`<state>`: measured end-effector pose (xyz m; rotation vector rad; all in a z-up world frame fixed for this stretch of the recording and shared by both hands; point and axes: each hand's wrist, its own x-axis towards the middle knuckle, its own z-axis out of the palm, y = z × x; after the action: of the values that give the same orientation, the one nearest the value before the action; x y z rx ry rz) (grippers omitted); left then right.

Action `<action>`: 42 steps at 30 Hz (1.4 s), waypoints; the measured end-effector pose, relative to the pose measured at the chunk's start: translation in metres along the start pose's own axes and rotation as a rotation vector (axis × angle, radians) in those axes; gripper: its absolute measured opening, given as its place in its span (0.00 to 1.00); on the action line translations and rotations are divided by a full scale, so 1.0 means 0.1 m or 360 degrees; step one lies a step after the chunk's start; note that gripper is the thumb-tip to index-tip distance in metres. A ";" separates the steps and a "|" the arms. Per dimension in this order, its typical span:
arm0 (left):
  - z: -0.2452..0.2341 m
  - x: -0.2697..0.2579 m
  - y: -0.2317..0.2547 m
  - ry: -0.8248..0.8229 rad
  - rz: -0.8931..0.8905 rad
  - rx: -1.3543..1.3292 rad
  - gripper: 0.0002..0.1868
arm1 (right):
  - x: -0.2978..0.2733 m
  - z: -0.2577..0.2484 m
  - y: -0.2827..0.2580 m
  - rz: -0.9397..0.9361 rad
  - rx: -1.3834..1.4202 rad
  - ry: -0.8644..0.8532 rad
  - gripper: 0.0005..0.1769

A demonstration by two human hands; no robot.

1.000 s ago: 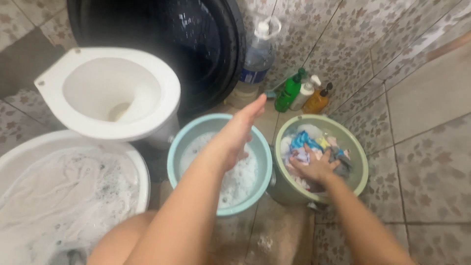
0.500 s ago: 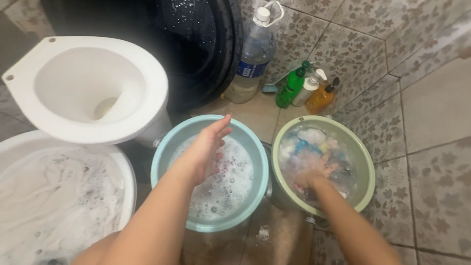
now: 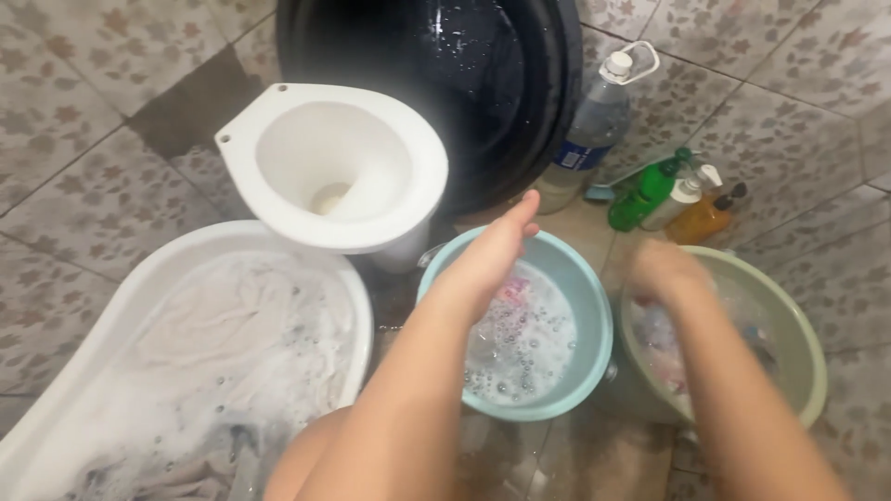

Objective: The person hand-washes various small garments in a white basin filled with soapy water, then rinses them in a separate blue basin. They repeatedly scrub, wring, and transfer items between the basins, handling them one at a time.

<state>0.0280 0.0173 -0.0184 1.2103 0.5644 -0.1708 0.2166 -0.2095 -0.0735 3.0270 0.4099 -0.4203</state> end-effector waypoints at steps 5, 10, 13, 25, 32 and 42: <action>0.06 -0.04 0.06 0.0027 -0.0004 0.0024 0.48 | 0.01 1.27 -1.30 -0.1020 0.0619 -0.0653 0.36; 0.02 -0.09 0.07 0.0021 -0.0061 0.0082 0.47 | -0.08 2.51 -1.43 -0.1084 -0.0049 -0.0738 0.40; -0.07 0.01 -0.03 0.0121 0.0025 0.0196 0.45 | -0.18 2.56 -1.48 -0.1010 -0.0073 -0.0866 0.43; -0.13 -0.28 -0.18 -0.0060 0.0021 0.1523 0.63 | -1.09 -0.68 -1.30 -0.0412 0.2832 -0.0532 0.06; 0.18 -0.28 0.08 0.0701 0.0561 0.0454 0.26 | -1.49 -1.15 -0.91 -0.0769 0.3437 0.0248 0.08; 0.48 -0.33 0.03 0.0195 0.0897 -0.0046 0.44 | -1.37 -0.28 -1.13 -0.0155 0.3795 -0.1064 0.26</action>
<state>0.0165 -0.0310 0.0121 1.3119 0.3112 0.3892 0.0668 -0.1325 -0.0113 3.0585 -0.5154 -4.1614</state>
